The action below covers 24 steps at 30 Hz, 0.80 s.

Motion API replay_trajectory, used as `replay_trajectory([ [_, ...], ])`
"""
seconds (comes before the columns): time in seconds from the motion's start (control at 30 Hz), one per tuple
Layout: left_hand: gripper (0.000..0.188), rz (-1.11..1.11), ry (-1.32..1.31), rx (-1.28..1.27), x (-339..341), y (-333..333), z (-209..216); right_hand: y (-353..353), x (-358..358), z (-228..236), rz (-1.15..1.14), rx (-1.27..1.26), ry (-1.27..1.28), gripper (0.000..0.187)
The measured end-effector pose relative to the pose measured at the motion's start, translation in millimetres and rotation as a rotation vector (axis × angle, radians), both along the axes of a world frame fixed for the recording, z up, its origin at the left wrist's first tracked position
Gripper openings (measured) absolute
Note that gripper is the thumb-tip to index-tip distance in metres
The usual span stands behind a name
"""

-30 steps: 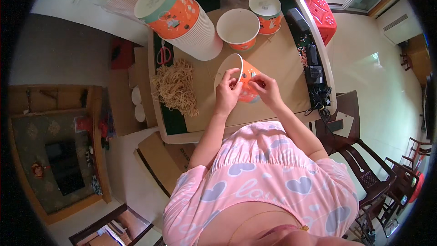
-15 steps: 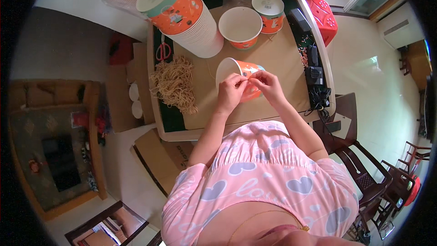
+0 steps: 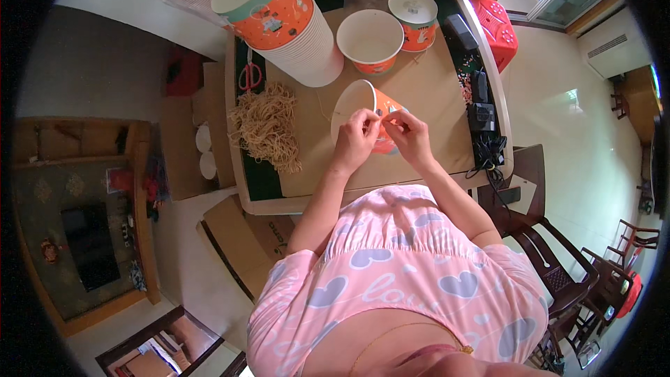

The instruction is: Unpacking paper cups and threading string through holes in the cup's rim.

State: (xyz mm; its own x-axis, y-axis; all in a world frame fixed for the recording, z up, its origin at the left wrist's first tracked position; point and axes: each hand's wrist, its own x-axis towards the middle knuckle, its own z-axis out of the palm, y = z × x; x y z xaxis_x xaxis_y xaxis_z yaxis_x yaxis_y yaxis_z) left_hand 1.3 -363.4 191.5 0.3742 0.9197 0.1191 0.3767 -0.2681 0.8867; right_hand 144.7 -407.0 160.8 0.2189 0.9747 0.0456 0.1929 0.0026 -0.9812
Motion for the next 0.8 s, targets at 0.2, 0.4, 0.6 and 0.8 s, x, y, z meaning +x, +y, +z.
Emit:
replay_trajectory([
  [0.2, 0.019, 0.067, -0.164, -0.15, -3, 0, -12, 9, -1, -1, -0.049, 0.205, -0.07, 0.009],
  [0.4, 0.017, 0.039, -0.105, -0.292, -8, 2, -16, 7, -4, 3, -0.067, 0.166, -0.119, 0.009],
  [0.6, 0.018, 0.0, -0.172, -0.352, -7, 2, -16, 7, -4, -2, -0.086, 0.237, -0.176, 0.01],
  [0.8, 0.017, 0.025, -0.204, -0.292, -3, 2, -22, 8, -3, -3, -0.074, 0.257, -0.247, 0.01],
])
